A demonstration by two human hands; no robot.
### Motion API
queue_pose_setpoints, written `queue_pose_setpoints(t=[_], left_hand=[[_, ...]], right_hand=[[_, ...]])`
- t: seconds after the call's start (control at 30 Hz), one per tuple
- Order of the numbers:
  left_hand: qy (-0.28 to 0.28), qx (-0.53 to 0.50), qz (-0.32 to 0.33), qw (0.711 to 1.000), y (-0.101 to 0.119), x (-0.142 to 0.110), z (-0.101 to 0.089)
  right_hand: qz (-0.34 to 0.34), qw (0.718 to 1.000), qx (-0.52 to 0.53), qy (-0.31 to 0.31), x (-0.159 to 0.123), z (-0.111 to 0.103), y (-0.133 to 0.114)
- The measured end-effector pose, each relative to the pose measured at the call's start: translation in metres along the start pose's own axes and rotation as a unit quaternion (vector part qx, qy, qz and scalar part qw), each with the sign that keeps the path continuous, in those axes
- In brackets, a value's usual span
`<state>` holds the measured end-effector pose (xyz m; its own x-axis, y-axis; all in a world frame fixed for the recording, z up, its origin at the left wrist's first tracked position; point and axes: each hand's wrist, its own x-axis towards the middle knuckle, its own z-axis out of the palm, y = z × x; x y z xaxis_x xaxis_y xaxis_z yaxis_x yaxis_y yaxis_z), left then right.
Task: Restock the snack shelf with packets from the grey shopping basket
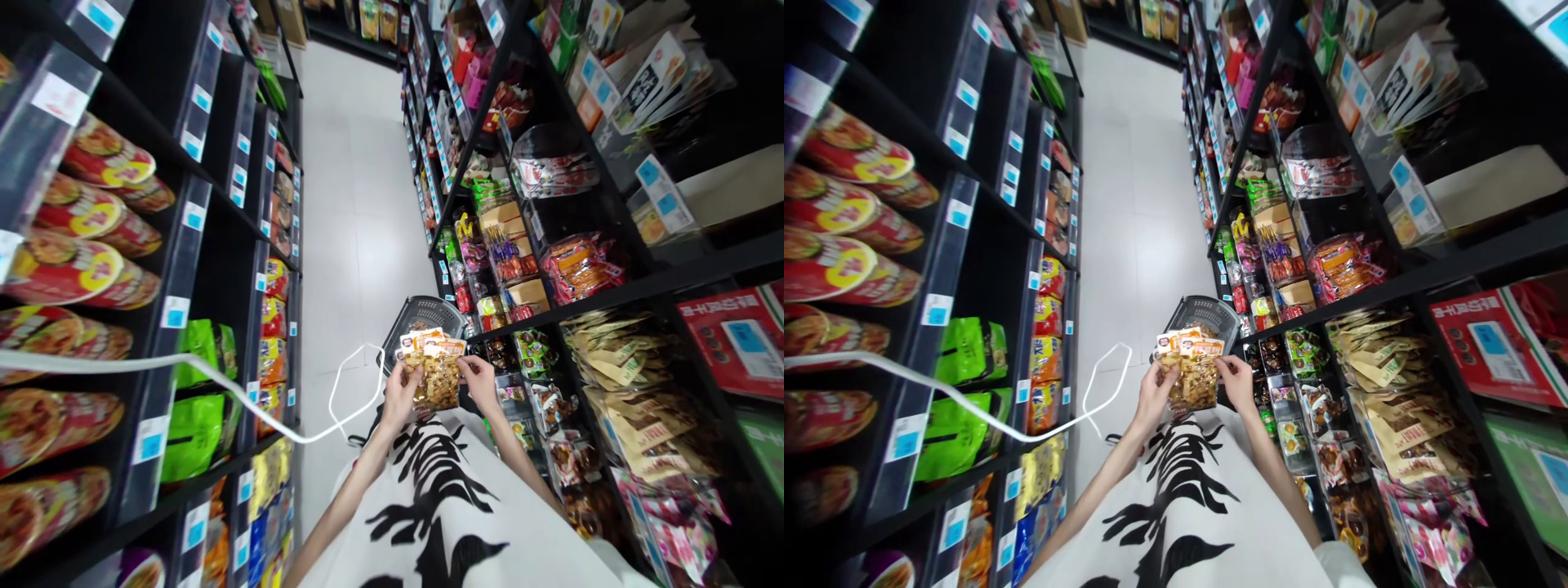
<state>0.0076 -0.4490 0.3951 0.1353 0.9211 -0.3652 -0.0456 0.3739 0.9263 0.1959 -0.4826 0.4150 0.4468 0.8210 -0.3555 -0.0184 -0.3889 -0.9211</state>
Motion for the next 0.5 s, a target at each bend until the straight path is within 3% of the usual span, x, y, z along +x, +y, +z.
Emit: queue_pose_setpoints(t=[0.1, 0.2, 0.27, 0.37, 0.5], left_hand=[[0.029, -0.011, 0.002, 1.0, 0.006, 0.002, -0.008], [0.041, -0.004, 0.004, 0.999, 0.013, 0.003, -0.018], [0.033, 0.005, 0.003, 0.999, 0.014, 0.003, -0.021], [-0.017, 0.009, 0.004, 1.0, 0.013, 0.001, -0.016], [-0.075, 0.052, 0.016, 0.996, 0.013, -0.007, 0.0]], right_hand=[[-0.019, 0.996, -0.002, 0.085, 0.008, -0.023, 0.008], [-0.052, 0.968, -0.011, 0.246, 0.022, -0.054, 0.012], [-0.059, 0.95, -0.029, 0.305, 0.03, -0.067, 0.013], [-0.049, 0.961, -0.042, 0.27, 0.03, -0.059, 0.014], [0.003, 0.997, 0.032, 0.069, 0.006, -0.006, 0.02]])
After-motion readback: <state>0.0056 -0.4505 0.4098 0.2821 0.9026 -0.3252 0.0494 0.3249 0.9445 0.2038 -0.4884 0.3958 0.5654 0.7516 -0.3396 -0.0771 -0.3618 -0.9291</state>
